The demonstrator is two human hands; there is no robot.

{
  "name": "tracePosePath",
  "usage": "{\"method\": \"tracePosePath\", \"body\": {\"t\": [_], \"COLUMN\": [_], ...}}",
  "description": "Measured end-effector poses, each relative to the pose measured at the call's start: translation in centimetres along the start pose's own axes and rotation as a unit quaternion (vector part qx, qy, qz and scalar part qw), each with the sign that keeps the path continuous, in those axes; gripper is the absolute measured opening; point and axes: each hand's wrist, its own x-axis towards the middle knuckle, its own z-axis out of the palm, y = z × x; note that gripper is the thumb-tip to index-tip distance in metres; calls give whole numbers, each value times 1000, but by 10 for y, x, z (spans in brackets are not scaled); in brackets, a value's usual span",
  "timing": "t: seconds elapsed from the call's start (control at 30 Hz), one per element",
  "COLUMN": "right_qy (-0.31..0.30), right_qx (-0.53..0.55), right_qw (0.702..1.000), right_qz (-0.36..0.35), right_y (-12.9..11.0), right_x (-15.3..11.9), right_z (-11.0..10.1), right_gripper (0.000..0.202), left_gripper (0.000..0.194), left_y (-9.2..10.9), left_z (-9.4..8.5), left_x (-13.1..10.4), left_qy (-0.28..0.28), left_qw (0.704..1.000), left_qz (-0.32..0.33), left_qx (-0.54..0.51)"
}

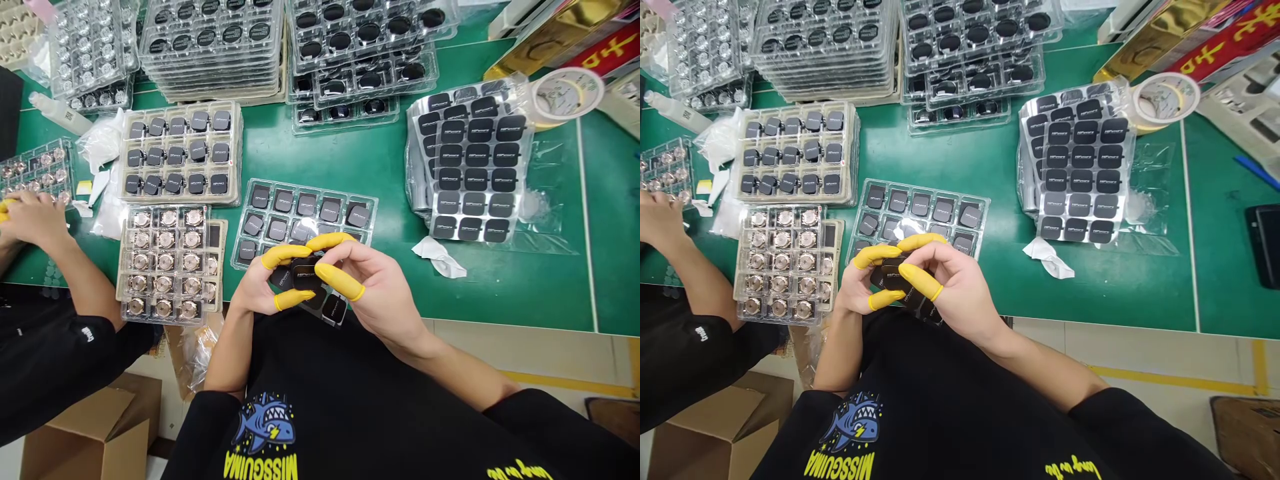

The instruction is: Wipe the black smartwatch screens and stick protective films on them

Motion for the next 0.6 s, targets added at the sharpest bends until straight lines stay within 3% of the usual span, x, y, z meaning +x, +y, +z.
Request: {"method": "tracePosePath", "body": {"t": [0.4, 0.5, 0.6], "right_qy": [6, -17, -61], "right_qx": [-57, -97, -143], "right_qw": [998, 995, 987], "right_qz": [-27, 1, 48], "right_y": [7, 4, 0], "right_x": [1, 0, 1], "right_z": [0, -3, -6], "right_gripper": [42, 60, 61], "left_gripper": [69, 70, 70], "left_y": [2, 1, 0], "left_z": [2, 3, 4], "left_x": [-1, -4, -7], "left_qy": [9, 19, 14], "left_qw": [1000, 999, 998], "left_qz": [-13, -28, -40], "left_qx": [-14, -30, -47]}}
